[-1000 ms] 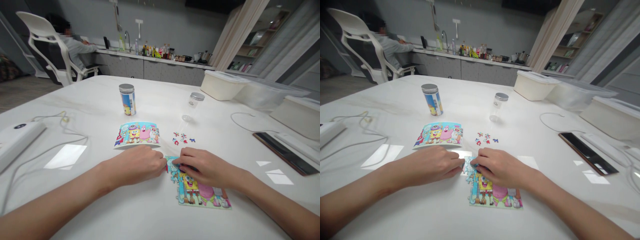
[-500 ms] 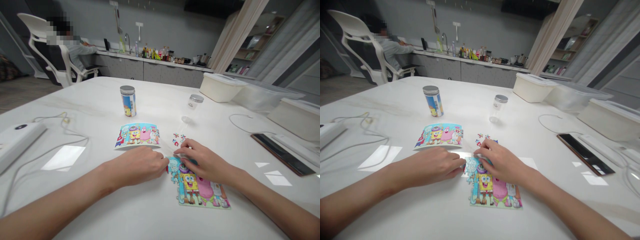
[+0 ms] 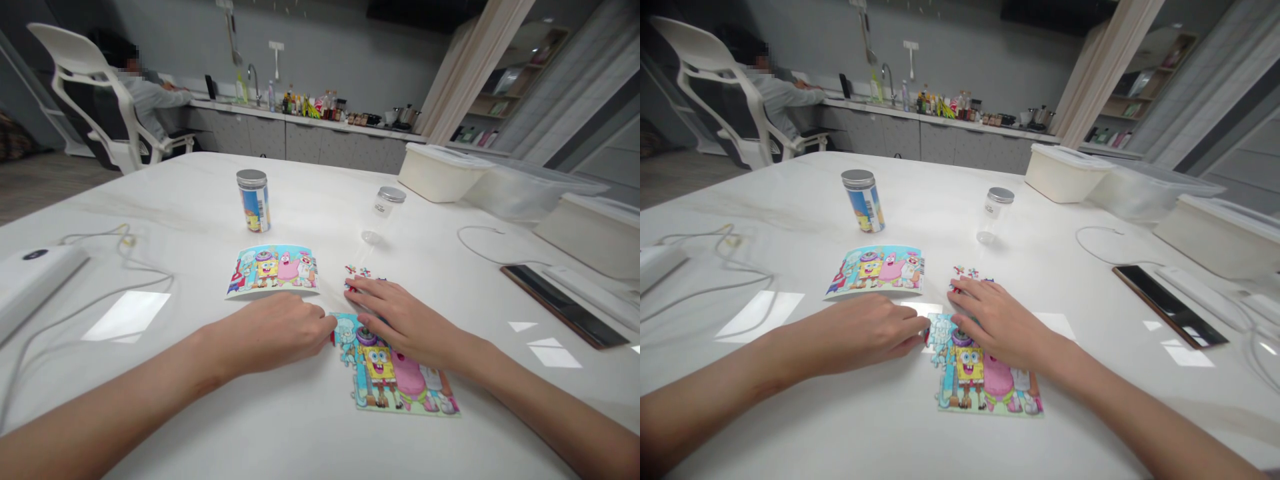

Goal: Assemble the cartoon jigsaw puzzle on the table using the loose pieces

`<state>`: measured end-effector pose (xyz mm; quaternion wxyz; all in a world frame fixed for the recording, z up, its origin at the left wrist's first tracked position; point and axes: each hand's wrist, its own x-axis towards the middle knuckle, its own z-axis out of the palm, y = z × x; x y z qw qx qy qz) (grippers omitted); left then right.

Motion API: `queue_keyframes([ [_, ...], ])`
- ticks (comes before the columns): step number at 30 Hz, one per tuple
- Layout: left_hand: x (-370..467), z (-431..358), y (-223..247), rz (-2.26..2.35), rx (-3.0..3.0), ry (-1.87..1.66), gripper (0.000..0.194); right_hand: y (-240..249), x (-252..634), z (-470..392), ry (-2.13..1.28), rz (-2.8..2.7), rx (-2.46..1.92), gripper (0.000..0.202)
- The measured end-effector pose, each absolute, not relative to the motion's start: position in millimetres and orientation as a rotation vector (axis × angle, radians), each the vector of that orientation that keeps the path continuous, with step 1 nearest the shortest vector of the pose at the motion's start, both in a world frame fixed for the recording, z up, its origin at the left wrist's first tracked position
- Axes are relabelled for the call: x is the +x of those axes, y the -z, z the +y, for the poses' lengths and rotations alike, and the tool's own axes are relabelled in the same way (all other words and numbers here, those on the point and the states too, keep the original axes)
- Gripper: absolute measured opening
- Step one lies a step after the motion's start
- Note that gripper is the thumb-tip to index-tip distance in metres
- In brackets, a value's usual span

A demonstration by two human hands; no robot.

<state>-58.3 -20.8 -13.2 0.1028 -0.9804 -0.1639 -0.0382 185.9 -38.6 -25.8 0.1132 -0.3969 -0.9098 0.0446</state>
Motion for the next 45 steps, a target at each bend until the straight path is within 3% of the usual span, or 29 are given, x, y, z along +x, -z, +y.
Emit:
queue_keyframes([
  [27, -59.6, -20.8, 15.6, -0.458, -2.892, 0.109, 0.012, 22.4, 184.4, -38.8, -0.225, -2.624, -1.145, 0.034],
  [32, -59.9, -21.2, 14.4, -0.469, -2.909, 0.105, 0.011, 21.2, 184.9, -39.0, -0.243, -2.567, -1.158, 0.025],
  [45, -58.8, -21.3, 14.0, -0.481, -2.91, 0.087, 0.01, 20.4, 184.6, -38.5, -0.245, -2.589, -1.097, 0.03],
])
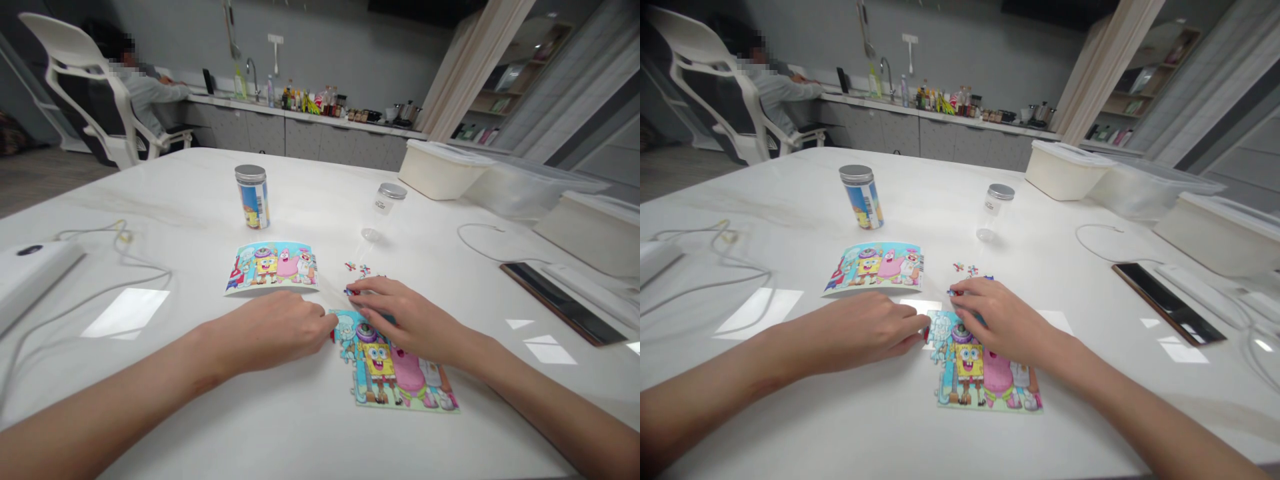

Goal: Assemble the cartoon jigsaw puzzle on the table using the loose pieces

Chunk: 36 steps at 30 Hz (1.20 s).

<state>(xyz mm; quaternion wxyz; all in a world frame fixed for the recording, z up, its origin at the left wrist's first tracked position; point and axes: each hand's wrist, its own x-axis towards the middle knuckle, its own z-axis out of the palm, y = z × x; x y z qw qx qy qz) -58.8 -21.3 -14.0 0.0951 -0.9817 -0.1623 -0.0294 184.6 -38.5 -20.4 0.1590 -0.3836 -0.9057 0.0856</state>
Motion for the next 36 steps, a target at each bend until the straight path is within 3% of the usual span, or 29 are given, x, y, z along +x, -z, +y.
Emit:
queue_keyframes([
  [36, -58.6, -20.5, 18.6, -0.458, -2.927, 0.143, 0.011, 19.1, 184.5, -38.4, -0.258, -2.646, -1.077, 0.031],
])
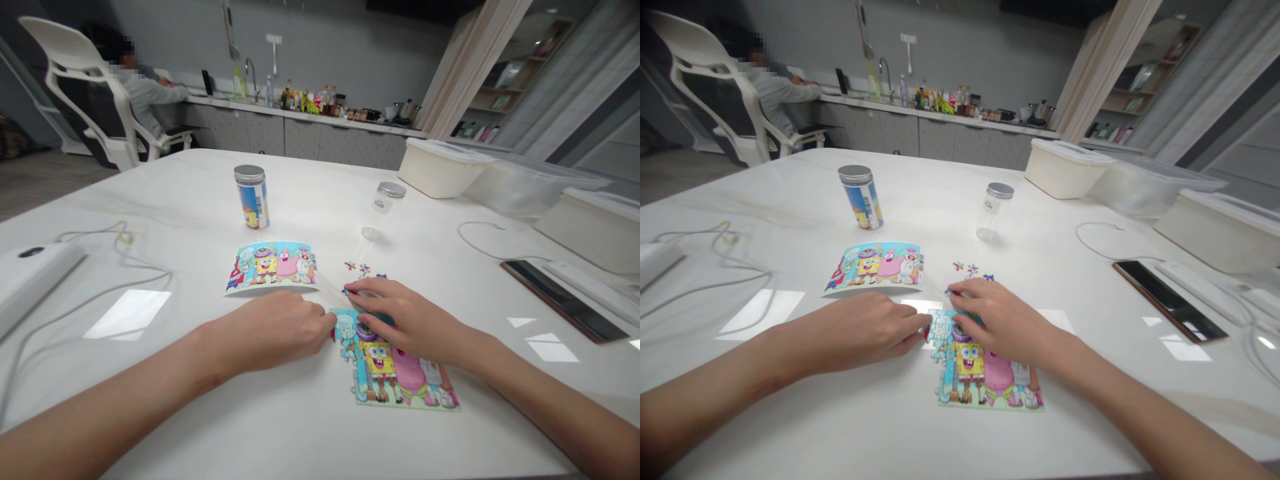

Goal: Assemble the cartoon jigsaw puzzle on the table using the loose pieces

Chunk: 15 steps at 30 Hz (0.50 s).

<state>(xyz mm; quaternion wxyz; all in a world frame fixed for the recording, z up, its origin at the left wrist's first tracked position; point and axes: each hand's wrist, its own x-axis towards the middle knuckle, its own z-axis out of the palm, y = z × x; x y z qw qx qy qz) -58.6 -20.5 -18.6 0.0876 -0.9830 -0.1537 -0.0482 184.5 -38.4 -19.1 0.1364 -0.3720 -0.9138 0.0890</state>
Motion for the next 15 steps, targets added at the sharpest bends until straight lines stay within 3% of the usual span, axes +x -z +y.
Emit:
queue_keyframes([
  [8, -59, -22, 17, -0.46, -2.899, 0.087, 0.011, 28, 186, -34, -0.217, -2.543, -1.058, 0.031],
  [15, -58, -21, 16, -0.462, -2.894, 0.068, 0.011, 27, 190, -28, -0.156, -2.407, -1.275, 0.013],
])
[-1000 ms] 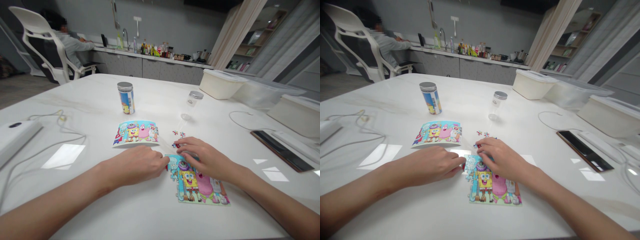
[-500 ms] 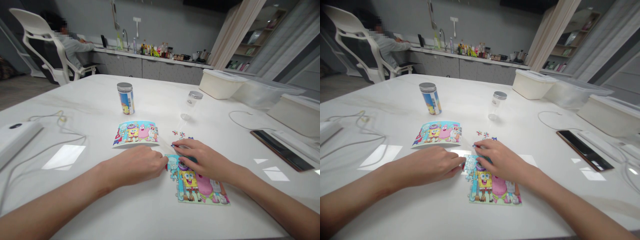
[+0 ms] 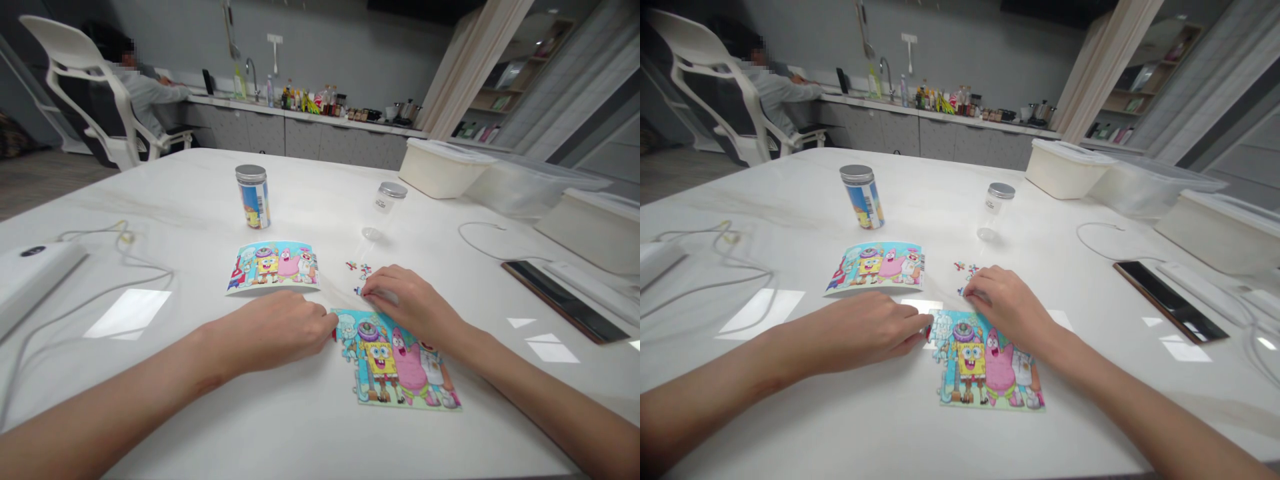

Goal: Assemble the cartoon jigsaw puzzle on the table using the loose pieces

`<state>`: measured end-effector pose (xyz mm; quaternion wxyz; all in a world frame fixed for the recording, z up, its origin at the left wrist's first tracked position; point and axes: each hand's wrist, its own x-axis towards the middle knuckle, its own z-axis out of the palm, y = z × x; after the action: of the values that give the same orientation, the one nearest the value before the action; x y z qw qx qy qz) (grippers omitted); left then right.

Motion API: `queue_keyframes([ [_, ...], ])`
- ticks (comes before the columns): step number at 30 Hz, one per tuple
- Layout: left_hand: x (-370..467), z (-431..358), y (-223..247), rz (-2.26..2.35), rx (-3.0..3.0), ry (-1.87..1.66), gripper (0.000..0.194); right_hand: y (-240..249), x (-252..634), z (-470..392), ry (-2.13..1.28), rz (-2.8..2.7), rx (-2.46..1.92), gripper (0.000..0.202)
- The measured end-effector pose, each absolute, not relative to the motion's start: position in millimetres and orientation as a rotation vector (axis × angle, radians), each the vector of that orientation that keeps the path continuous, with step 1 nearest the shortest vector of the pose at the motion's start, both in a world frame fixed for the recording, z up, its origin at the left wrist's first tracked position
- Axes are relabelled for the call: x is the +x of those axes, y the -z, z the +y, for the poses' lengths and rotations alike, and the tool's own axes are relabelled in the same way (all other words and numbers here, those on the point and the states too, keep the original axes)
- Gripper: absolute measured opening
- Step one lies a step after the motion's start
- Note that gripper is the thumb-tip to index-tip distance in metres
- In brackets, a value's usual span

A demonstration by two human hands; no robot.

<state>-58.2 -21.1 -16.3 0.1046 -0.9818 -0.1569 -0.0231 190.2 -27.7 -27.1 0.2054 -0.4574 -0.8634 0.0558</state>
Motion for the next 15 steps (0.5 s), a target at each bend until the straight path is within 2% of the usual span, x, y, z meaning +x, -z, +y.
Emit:
queue_keyframes([
  [4, -58.2, -20.9, 16.7, -0.472, -2.903, 0.079, 0.012, 26.8, 191.0, -27.0, -0.228, -2.354, -1.323, 0.011],
  [11, -59.1, -22.5, 16.0, -0.486, -2.923, 0.059, 0.012, 27.7, 189.9, -30.2, -0.359, -2.325, -1.392, 0.024],
  [15, -58.7, -22.8, 14.5, -0.504, -2.939, 0.036, 0.013, 25.0, 186.8, -31.5, -0.395, -2.33, -1.359, 0.02],
])
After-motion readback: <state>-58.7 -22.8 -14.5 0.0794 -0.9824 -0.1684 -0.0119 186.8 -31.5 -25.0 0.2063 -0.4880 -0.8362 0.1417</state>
